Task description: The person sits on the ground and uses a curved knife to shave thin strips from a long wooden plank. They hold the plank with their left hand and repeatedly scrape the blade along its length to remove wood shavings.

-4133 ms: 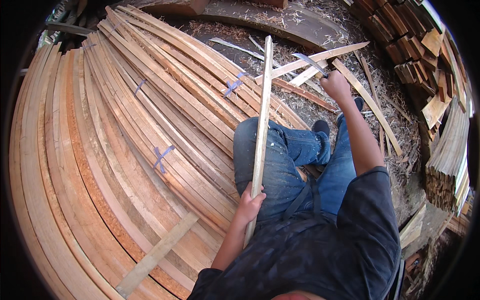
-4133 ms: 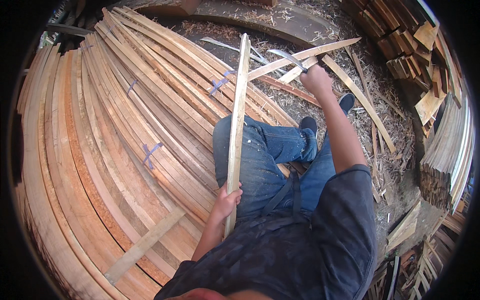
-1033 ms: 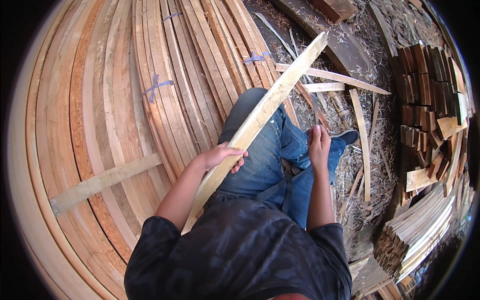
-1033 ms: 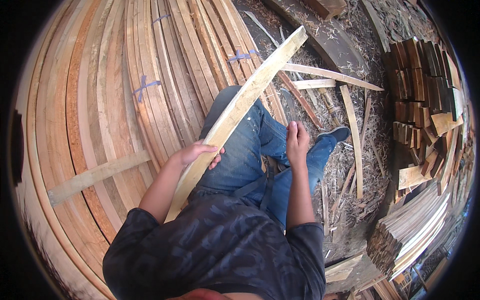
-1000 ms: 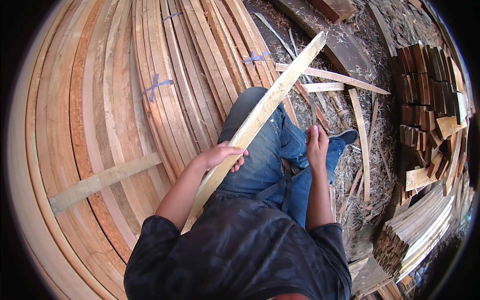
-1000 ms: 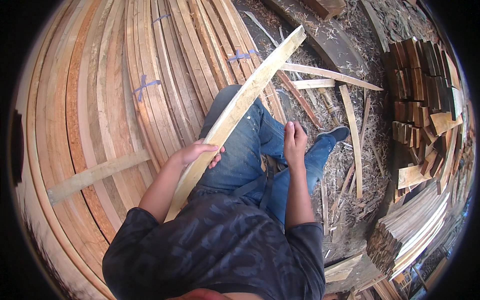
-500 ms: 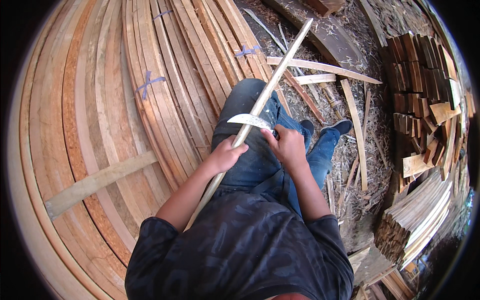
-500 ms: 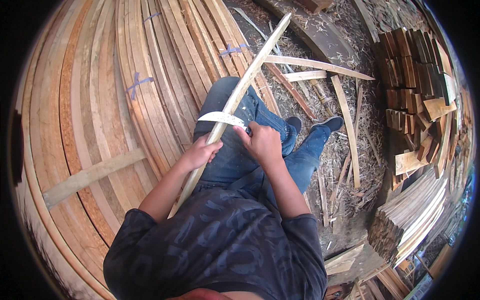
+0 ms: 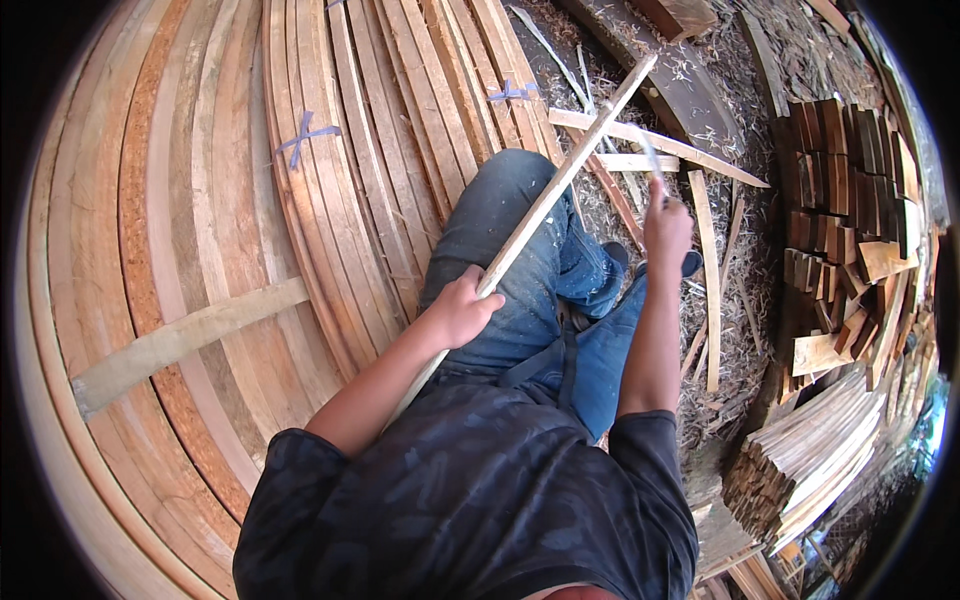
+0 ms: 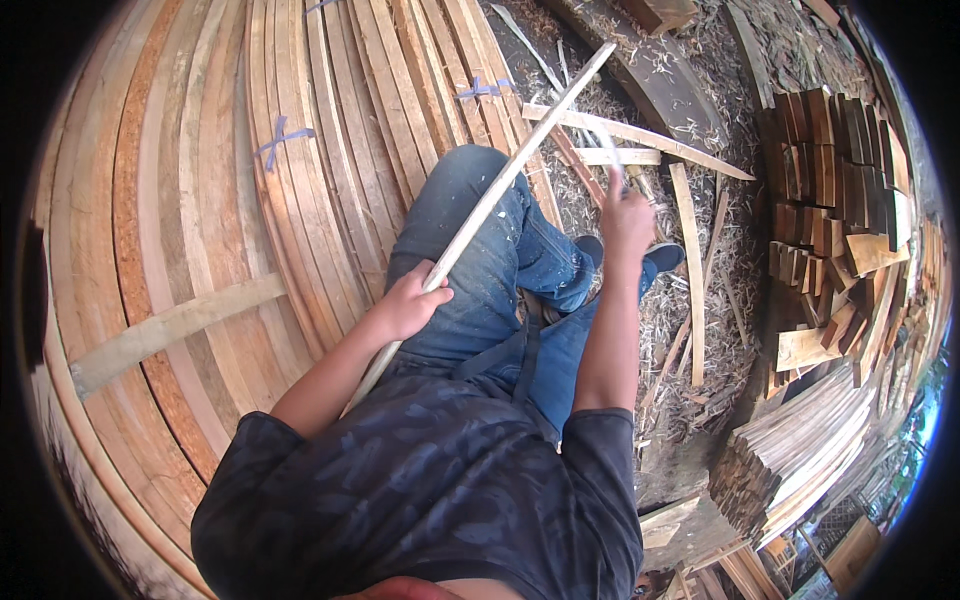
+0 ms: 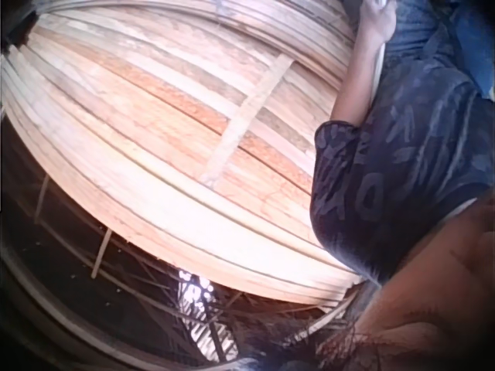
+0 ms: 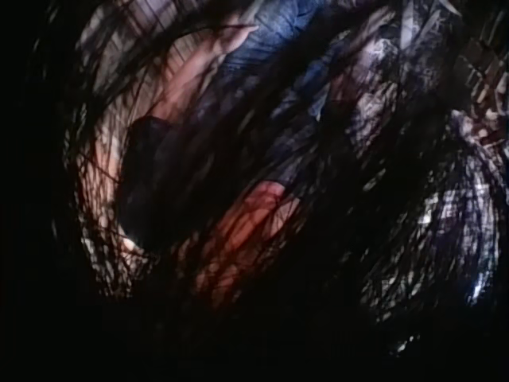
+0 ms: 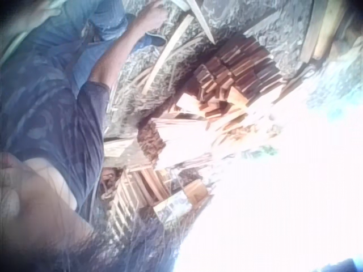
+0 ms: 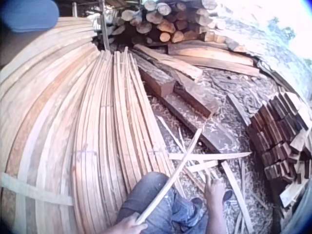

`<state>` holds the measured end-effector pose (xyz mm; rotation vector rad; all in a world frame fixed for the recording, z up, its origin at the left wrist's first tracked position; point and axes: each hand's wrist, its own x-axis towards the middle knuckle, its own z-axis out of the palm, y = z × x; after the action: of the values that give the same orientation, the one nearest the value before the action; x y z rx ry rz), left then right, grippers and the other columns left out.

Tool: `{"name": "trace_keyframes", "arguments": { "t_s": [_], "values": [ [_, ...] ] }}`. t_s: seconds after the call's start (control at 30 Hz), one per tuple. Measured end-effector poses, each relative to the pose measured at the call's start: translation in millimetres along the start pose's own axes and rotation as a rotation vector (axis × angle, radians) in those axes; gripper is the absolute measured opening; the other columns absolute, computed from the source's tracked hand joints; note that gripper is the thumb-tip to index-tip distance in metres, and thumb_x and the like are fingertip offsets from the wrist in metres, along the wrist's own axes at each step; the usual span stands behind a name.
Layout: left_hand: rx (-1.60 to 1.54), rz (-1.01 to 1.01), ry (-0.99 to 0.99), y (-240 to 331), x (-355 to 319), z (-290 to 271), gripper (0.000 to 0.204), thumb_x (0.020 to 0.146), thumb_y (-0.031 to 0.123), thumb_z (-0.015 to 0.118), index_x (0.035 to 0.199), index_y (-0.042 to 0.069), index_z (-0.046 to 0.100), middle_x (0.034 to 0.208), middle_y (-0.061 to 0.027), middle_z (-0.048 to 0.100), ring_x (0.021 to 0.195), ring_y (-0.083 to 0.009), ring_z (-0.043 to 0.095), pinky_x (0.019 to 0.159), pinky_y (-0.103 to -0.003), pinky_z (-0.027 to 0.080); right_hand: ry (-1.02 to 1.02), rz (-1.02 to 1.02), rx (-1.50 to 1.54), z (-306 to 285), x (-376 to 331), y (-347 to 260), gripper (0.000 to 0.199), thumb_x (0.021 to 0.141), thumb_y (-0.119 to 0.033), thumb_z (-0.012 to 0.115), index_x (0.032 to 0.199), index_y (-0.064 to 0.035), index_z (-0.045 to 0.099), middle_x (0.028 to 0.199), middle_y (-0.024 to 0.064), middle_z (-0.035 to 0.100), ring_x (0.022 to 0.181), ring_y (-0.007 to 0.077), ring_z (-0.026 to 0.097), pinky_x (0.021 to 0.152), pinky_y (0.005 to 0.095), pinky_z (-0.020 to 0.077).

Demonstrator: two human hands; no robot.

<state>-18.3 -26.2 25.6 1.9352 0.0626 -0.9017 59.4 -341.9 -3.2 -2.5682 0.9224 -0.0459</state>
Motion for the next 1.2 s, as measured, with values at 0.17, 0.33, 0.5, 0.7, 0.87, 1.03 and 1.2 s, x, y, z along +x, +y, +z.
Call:
{"name": "trace_keyframes", "arguments": {
  "t_s": [0.17,0.33,0.5,0.7,0.87,1.03,1.2],
  "values": [
    [-0.077,-0.002,-0.045,-7.9,4.9,-5.2,0.024,0.09,0.024,0.061,0.101,0.003,0.054,0.078,-0.0053,0.054,0.067,-0.0147,0.052,0.064,-0.032,0.044,0.167,0.049,-0.043,-34.0,41.9,107.5,0.082,0.093,-0.066,0.041,0.072,0.0086,0.067,0.067,0.0266,0.063,0.066,0.0419,0.063,0.066,0.0503,0.0479],
    [-0.152,-0.097,-0.112,3.7,16.7,-5.4,0.025,0.089,0.025,0.061,0.1,0.003,0.054,0.075,-0.0058,0.053,0.066,-0.0153,0.053,0.06,-0.03,0.043,-0.095,-0.093,0.174,-4.1,-56.8,57.5,0.06,0.091,-0.051,0.058,0.07,0.0047,0.063,0.056,0.0229,0.055,0.053,0.0368,0.057,0.057,0.0448,0.0439],
    [-0.083,-0.115,-0.027,11.2,9.7,-6.3,0.031,0.086,0.026,0.064,0.098,-0.002,0.057,0.083,-0.0201,0.062,0.079,-0.0304,0.063,0.074,-0.038,0.047,-0.27,-0.499,0.159,5.2,-123.3,-34.2,0.059,0.083,-0.056,0.065,0.06,-0.0026,0.058,0.053,0.0145,0.057,0.051,0.0355,0.06,0.05,0.0434,0.0474],
    [0.099,-0.065,0.055,19.7,11.5,-1.3,0.04,0.086,0.025,0.063,0.105,-0.009,0.052,0.093,-0.0319,0.063,0.094,-0.0447,0.063,0.081,-0.044,0.047,-0.068,-0.812,0.03,11.1,-75.1,-28.4,0.062,0.077,-0.066,0.064,0.058,-0.0083,0.055,0.049,0.0094,0.056,0.046,0.027,0.06,0.043,0.0376,0.046],
    [0.094,-0.094,0.028,23.4,5.6,0.6,0.042,0.086,0.024,0.062,0.107,-0.01,0.05,0.095,-0.0337,0.062,0.096,-0.0472,0.062,0.083,-0.045,0.047,-0.045,-0.015,0.047,9.7,39.9,5.4,0.073,0.09,-0.067,0.047,0.081,0.0015,0.072,0.074,0.0258,0.067,0.075,0.0415,0.067,0.07,0.0494,0.0523],
    [0.06,-0.082,-0.003,13.8,10.4,-6.0,0.041,0.085,0.025,0.063,0.106,-0.008,0.051,0.092,-0.0302,0.063,0.091,-0.0424,0.064,0.081,-0.043,0.048,0.031,0.096,0.241,-3.9,60.9,79.2,0.072,0.089,-0.061,0.056,0.067,0.0067,0.064,0.06,0.0213,0.061,0.054,0.0324,0.059,0.059,0.0466,0.0448],
    [0.171,-0.11,0.073,13.7,12.2,4.3,0.032,0.087,0.025,0.064,0.101,-0.001,0.053,0.081,-0.021,0.062,0.076,-0.0318,0.063,0.071,-0.041,0.048,-0.239,-0.011,0.245,23.3,-59.0,53.9,0.061,0.082,-0.051,0.072,0.063,0.0055,0.061,0.051,0.0178,0.053,0.046,0.0322,0.05,0.051,0.0411,0.0428]
  ]
}}
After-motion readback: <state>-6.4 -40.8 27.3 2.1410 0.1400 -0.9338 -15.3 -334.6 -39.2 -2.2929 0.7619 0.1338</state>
